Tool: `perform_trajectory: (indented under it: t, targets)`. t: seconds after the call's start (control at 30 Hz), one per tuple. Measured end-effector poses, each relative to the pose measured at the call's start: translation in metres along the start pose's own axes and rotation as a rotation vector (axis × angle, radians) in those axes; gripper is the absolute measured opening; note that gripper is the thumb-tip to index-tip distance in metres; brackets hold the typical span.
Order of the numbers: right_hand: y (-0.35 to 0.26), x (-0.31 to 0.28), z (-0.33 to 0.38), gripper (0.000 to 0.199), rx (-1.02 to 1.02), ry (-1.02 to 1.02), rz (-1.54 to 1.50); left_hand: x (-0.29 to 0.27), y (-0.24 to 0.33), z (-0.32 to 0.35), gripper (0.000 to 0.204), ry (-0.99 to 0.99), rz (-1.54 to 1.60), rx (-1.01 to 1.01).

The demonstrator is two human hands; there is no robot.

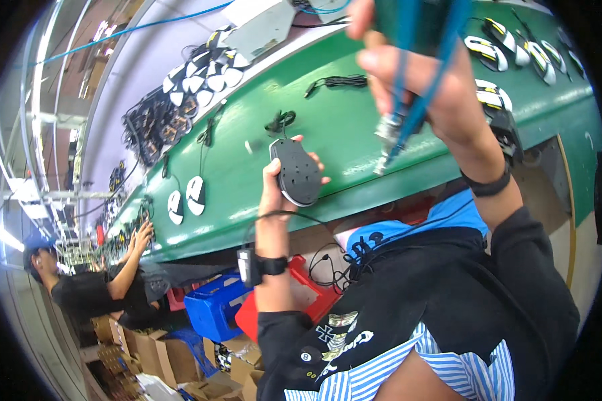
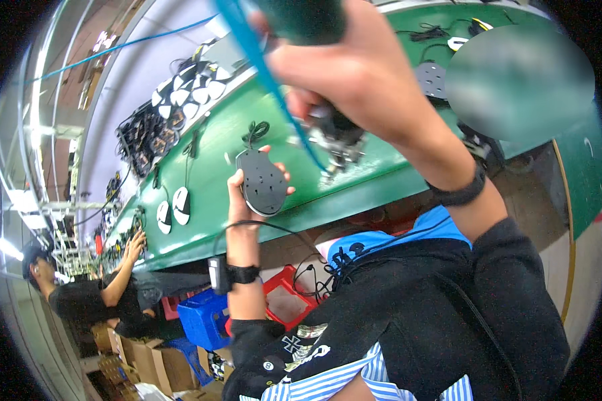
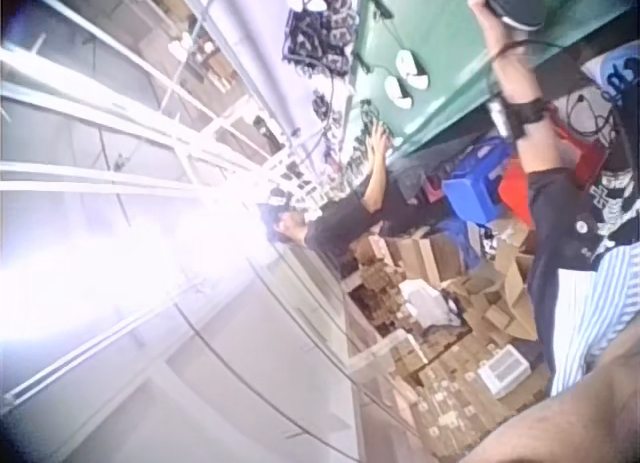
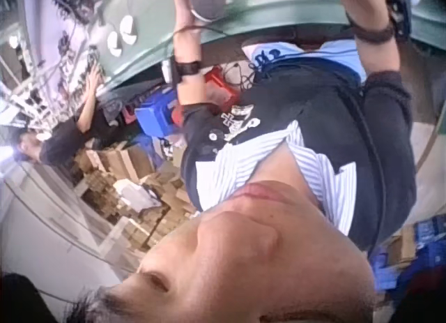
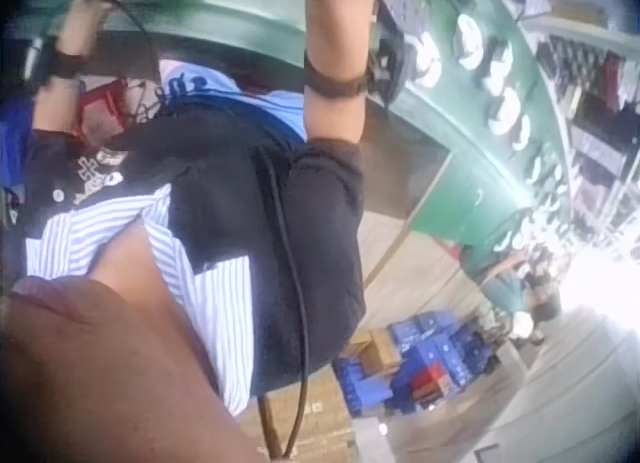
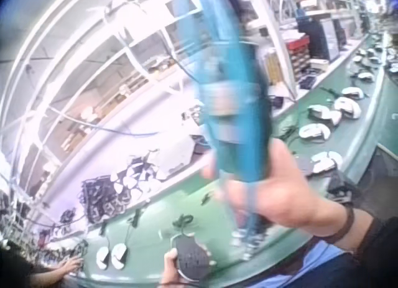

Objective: Assemble bottom plates onto computer mice using a pneumatic screwdriving tool on an electronics production floor.

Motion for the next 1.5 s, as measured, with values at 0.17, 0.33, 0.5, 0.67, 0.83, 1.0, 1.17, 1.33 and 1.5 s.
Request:
perform_trajectory:
  t: [0.17, 0.33, 0.5, 0.67, 0.83, 1.0, 1.17, 1.33, 1.5]
  targets:
    - [-0.007, 0.027, -0.025, 0.019, -0.029, -0.071, -0.031, 0.049, -0.064, -0.019, 0.072, -0.034, 0.445, -0.045]
    - [0.006, 0.046, -0.04, 0.016, -0.15, -0.123, -0.133, 0.057, -0.087, -0.022, 0.073, -0.06, 0.493, -0.012]
    - [0.018, 0.042, -0.039, 0.013, -0.131, -0.123, -0.218, 0.059, -0.087, -0.024, 0.067, -0.072, 0.507, -0.026]
    - [0.03, 0.046, -0.035, 0.013, -0.121, -0.068, -0.181, 0.061, -0.085, -0.019, 0.065, -0.072, 0.528, -0.034]
    - [0.033, 0.044, -0.036, 0.012, -0.127, -0.068, -0.156, 0.061, -0.085, -0.019, 0.066, -0.061, 0.534, -0.042]
    - [0.038, 0.041, -0.035, 0.011, -0.183, -0.036, -0.041, 0.06, -0.086, -0.019, 0.063, -0.05, 0.539, -0.059]
    - [0.039, 0.039, -0.022, 0.012, -0.179, -0.011, -0.027, 0.06, -0.086, -0.016, 0.064, -0.053, 0.599, -0.072]
    - [0.002, 0.052, -0.038, 0.009, -0.422, -0.086, -0.188, 0.057, -0.085, -0.017, 0.063, -0.043, 0.576, -0.047]
    - [-0.02, 0.051, -0.028, 0.01, -0.682, -0.001, 0.014, 0.059, -0.085, -0.017, 0.064, -0.062, 0.542, -0.035]
Point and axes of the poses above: each hand's wrist, its own z-axis away from the middle knuckle, its own x-axis out of the palm, y = z × x, the point moved 5 cm from there along -z, towards the middle knuckle, and after that the axes turned 9 degrees about y, right-handed, at the moved point
